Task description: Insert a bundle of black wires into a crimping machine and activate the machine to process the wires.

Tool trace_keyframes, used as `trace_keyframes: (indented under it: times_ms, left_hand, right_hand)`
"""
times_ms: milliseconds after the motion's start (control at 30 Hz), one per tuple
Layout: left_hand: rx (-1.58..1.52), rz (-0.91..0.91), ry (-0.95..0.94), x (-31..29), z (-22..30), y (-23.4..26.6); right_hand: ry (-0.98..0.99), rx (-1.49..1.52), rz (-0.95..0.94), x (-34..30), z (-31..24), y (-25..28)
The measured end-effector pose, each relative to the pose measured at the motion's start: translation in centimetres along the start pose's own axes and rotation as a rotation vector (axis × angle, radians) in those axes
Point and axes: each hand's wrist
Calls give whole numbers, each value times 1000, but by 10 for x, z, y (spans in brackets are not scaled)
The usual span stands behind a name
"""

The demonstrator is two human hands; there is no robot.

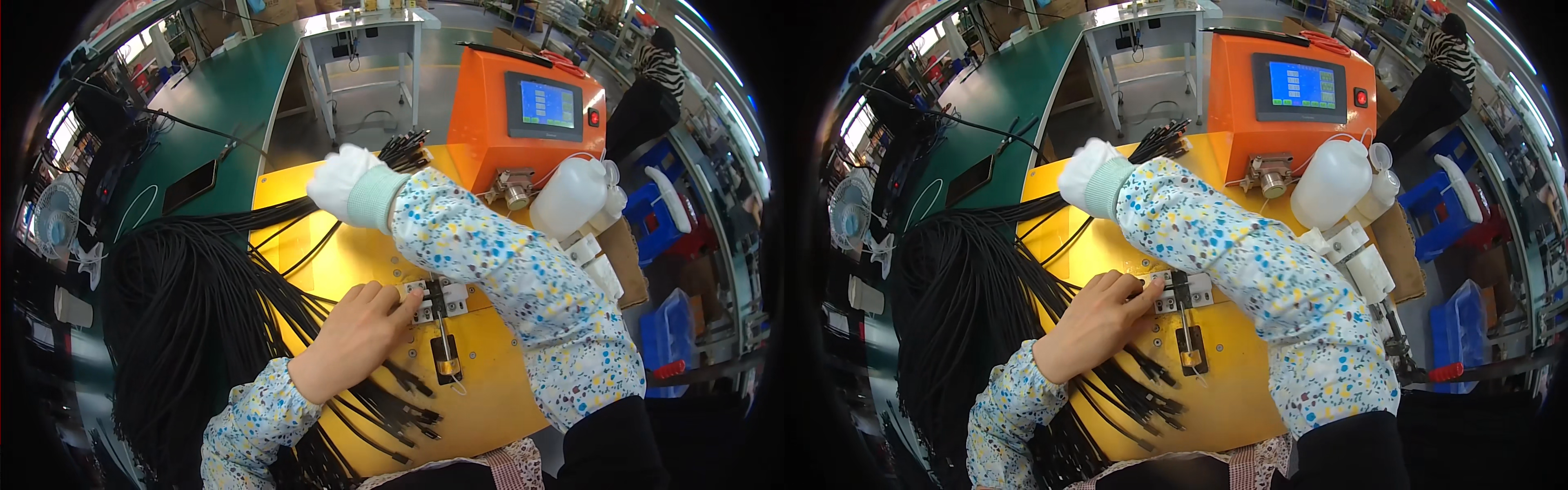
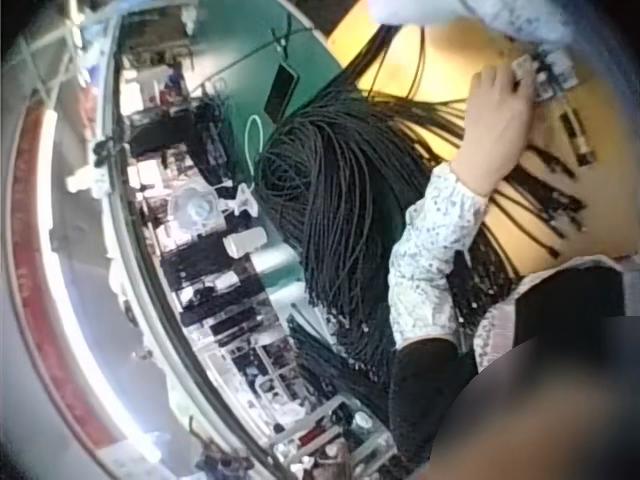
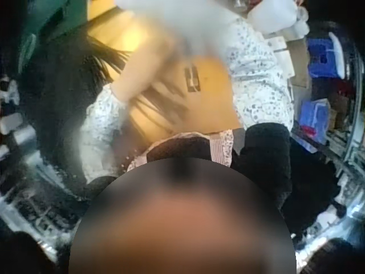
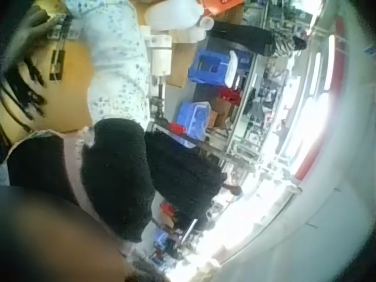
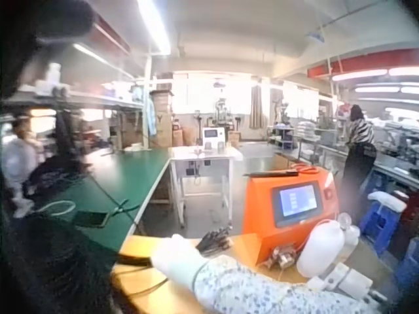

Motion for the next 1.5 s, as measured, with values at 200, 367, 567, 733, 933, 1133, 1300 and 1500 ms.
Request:
trace_keyframes:
  times_ms: [200, 367, 567, 733, 933, 1133, 1300, 1500]
  left_hand:
    - [-7, 213, -5, 3, -9, -13]
    - [-11, 252, 46, 5, -7, -11]
    - [108, 116, 143, 2, -4, -11]
    - [-202, -323, -75, -9, 3, 37]
    - [-454, -222, -11, 0, 17, 34]
    - [-96, 504, 138, 5, 9, 13]
    - [-349, 410, 131, 5, 11, -2]
    - [-413, 251, 195, 4, 10, -14]
  right_hand:
    - [-31, 137, 108, -20, -7, 43]
    - [-144, 56, -48, -53, 12, 45]
    - [-182, 54, -187, -80, 23, 38]
    - [-339, 141, -198, -84, 42, 23]
    - [-401, 156, -423, -81, 40, -19]
    - [-148, 118, 407, -124, 27, -23]
    - [-29, 469, 328, -173, -27, -15]
    - [-229, 564, 327, -187, -41, -51]
Point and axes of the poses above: each hand's wrist, its own x-axis towards the middle knuckle, its own y-axis out of the back of the hand, z = x × y, and after that the axes turned 6 degrees about -z, right-handed
